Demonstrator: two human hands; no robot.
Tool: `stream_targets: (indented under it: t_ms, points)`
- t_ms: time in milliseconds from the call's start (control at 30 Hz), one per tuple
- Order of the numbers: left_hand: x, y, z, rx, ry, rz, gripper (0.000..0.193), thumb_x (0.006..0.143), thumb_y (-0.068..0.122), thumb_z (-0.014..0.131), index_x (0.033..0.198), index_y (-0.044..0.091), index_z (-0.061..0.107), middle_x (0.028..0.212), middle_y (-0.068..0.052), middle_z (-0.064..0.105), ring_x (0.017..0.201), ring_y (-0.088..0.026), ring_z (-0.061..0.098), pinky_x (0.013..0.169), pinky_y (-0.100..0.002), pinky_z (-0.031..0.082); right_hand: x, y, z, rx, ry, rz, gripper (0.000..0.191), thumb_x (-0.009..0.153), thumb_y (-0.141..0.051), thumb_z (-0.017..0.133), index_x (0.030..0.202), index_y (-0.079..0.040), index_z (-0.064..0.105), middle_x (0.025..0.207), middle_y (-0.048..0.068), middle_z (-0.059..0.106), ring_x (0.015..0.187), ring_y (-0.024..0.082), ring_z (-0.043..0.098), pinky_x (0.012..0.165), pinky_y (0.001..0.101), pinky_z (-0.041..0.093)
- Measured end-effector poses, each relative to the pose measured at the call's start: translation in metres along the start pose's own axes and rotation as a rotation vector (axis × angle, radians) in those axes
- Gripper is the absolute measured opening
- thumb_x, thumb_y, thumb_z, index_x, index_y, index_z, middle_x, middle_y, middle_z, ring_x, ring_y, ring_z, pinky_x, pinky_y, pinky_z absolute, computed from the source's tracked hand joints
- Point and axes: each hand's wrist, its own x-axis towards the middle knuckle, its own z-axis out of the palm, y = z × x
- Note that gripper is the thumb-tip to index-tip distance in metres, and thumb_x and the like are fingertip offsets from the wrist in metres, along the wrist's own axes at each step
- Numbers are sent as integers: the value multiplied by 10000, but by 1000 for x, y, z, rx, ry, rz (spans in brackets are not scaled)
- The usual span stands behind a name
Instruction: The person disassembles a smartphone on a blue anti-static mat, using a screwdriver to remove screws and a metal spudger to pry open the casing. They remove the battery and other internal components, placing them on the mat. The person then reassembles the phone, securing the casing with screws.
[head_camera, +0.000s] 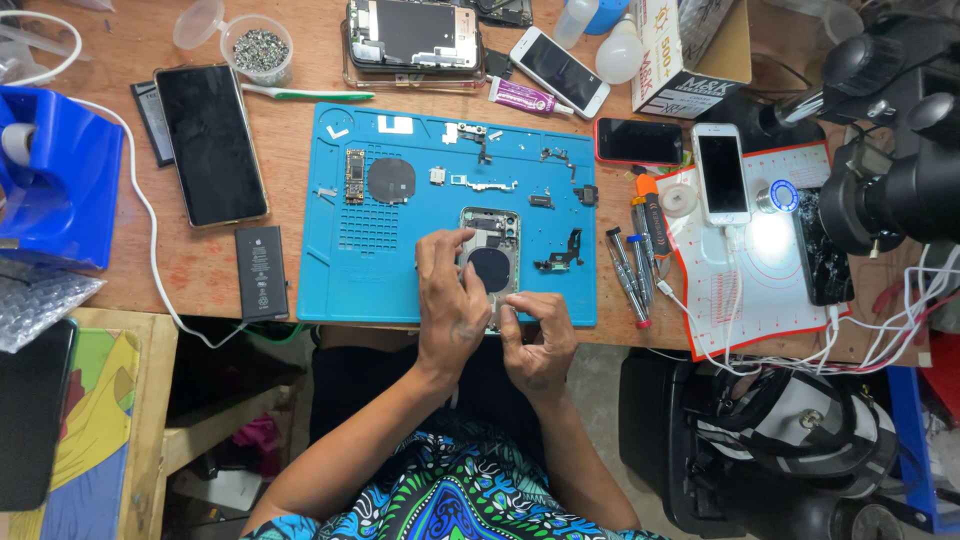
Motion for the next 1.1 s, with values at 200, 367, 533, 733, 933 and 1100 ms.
stream_targets:
  t_ms: [200,367,533,733,933,1100]
  points:
    - [-5,0,-16,-11,-64,-10,372,903,-77,522,1268,-19,558,1247,-188,531,1054,-265,627,888,-362,566,2,-1,0,-17,24,16,196,906,47,711,1078,-23,649,1022,110,676,925,204,681,777,302,567]
    - [-7,-2,-24,-39,-84,-26,332,917,-59,552,1247,-26,572,1227,-178,551,1042,-244,649,872,-350,575,2,0,2,-7,23,12,189,913,46,702,1076,-28,643,1020,110,681,921,201,684,728,284,572]
    - [-14,-7,-27,-40,13,19,310,901,-60,591,1210,-35,604,1226,-170,591,1051,-242,650,871,-341,581,0,1,-1,-15,10,14,189,920,47,702,1078,-37,643,1013,107,680,913,200,687,720,283,571]
    - [-14,-13,-42,-58,62,82,281,887,-75,602,1156,1,634,1197,-145,615,1043,-222,652,827,-309,574,1,3,-1,-31,29,-29,193,895,57,716,1050,-37,649,989,106,681,890,198,676,687,278,558]
    - [1,-34,-74,100,295,287,206,822,-178,546,875,19,582,964,-94,673,930,-203,641,829,-316,531,-3,8,4,48,85,-21,194,885,89,706,1024,-33,648,958,97,687,819,183,682,594,232,547]
    - [-8,-41,-66,17,273,223,207,780,-174,540,801,30,567,842,-73,632,792,-190,620,694,-285,501,-6,11,7,65,140,-139,219,906,113,672,1063,-21,602,980,106,670,880,184,674,739,279,584]
